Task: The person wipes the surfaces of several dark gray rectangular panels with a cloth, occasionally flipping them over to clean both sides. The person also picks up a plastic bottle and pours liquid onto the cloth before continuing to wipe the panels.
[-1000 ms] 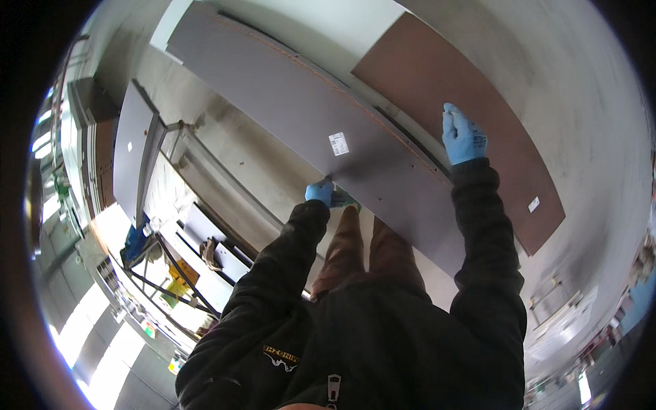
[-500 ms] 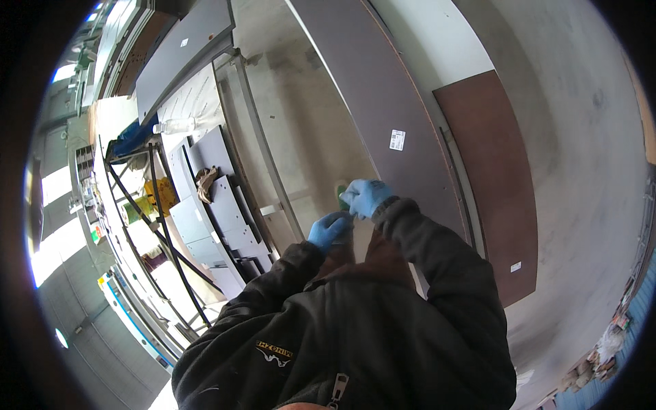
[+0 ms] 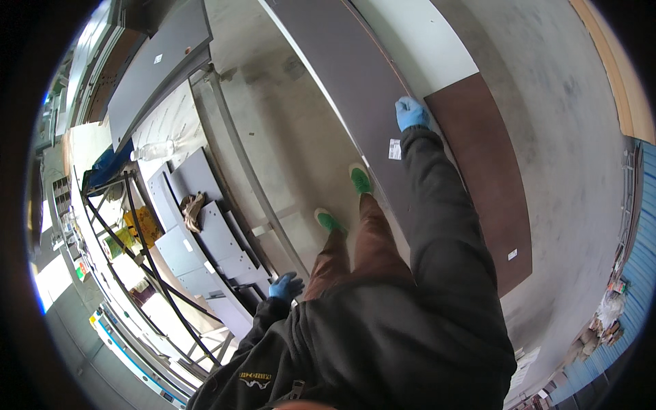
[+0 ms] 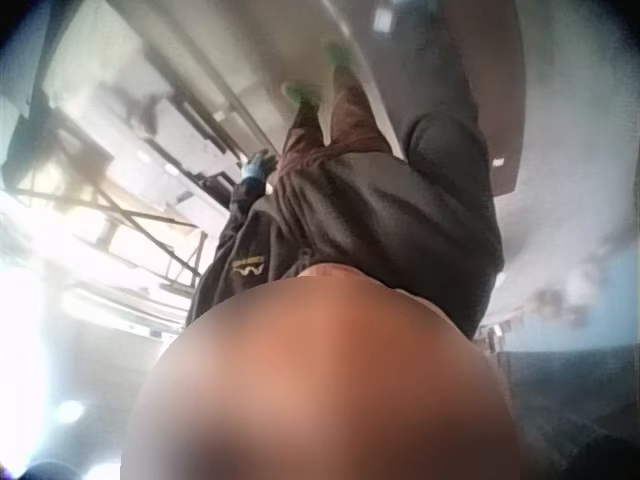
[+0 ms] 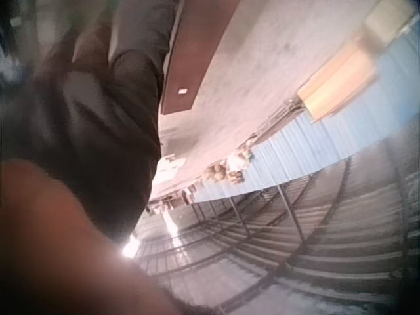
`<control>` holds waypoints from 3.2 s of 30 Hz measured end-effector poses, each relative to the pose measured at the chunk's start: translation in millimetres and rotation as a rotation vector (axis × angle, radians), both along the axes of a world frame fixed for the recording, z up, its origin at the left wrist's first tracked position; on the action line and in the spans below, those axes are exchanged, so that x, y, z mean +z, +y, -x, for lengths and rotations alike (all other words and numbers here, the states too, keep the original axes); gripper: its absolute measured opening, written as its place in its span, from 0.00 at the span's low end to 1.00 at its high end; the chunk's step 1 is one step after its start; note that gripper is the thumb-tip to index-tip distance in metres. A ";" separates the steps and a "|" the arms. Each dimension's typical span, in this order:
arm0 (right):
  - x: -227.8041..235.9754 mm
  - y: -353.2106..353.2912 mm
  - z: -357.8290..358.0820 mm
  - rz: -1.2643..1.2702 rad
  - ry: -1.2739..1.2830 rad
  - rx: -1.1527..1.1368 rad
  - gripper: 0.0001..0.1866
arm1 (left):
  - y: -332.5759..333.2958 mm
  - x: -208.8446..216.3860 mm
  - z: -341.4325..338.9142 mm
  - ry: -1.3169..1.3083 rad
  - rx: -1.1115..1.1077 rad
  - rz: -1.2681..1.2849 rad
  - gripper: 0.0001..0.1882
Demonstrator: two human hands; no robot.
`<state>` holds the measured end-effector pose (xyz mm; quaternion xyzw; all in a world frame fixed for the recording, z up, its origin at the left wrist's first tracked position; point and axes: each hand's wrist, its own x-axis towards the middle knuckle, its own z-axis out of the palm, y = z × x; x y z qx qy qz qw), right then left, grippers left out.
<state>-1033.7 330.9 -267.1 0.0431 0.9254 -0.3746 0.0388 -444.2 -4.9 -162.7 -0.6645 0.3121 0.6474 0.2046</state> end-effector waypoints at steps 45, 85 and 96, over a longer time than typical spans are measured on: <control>32.8 -366.1 -241.4 -0.260 -0.298 1.264 0.32 | -8.2 -22.8 -99.1 0.251 0.733 0.038 0.17; 39.3 -756.2 -405.1 -0.366 0.004 1.622 0.17 | -251.5 -112.9 -291.0 -0.852 -0.613 0.927 0.33; 71.6 -751.7 -599.3 -0.501 0.266 2.092 0.23 | -256.1 -135.2 -317.2 -0.745 -0.580 1.053 0.32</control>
